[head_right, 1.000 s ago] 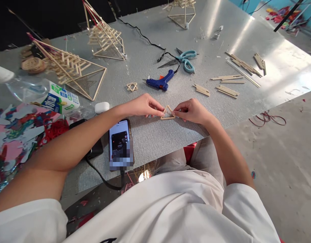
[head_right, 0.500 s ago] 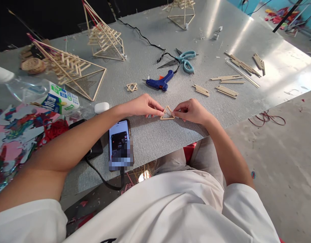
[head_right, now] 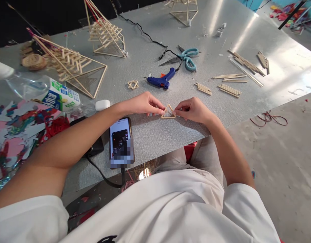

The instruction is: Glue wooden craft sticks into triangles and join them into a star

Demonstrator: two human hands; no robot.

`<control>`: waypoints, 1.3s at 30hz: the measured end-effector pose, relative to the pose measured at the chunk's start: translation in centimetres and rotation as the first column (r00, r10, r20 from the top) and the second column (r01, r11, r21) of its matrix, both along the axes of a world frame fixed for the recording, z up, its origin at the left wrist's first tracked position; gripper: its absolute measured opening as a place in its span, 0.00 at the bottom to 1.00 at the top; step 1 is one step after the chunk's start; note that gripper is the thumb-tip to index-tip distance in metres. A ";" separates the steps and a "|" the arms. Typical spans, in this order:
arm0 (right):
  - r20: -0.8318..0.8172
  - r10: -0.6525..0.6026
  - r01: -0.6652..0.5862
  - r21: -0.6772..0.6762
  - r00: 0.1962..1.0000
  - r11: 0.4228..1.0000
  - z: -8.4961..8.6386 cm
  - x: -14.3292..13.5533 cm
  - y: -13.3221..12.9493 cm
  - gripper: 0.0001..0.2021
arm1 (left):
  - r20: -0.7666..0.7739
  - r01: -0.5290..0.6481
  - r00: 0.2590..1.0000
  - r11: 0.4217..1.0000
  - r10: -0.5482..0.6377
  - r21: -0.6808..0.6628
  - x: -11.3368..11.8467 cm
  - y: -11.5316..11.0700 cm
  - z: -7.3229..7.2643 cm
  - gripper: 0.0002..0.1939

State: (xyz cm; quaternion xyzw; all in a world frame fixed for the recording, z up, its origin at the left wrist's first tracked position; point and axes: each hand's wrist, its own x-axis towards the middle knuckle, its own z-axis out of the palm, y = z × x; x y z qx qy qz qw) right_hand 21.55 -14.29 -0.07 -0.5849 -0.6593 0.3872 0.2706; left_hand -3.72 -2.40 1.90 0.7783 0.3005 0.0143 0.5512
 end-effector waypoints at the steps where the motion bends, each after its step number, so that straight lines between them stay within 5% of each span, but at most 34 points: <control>1: -0.003 -0.004 0.004 0.004 1.000 1.000 0.0 0.0 0.0 0.28 | 0.000 -0.001 1.000 1.000 0.001 0.000 0.0 0.0 0.0 0.17; 13: -0.057 -0.020 0.020 0.009 0.998 1.000 -0.1 -0.1 0.0 0.22 | 0.021 0.004 1.000 1.000 -0.004 -0.006 0.0 0.1 -0.3 0.15; 39: 0.003 -0.039 0.039 -0.013 0.999 0.999 -0.2 -0.1 0.1 0.28 | 0.010 -0.019 1.000 0.997 0.018 0.070 0.2 -0.5 -0.2 0.11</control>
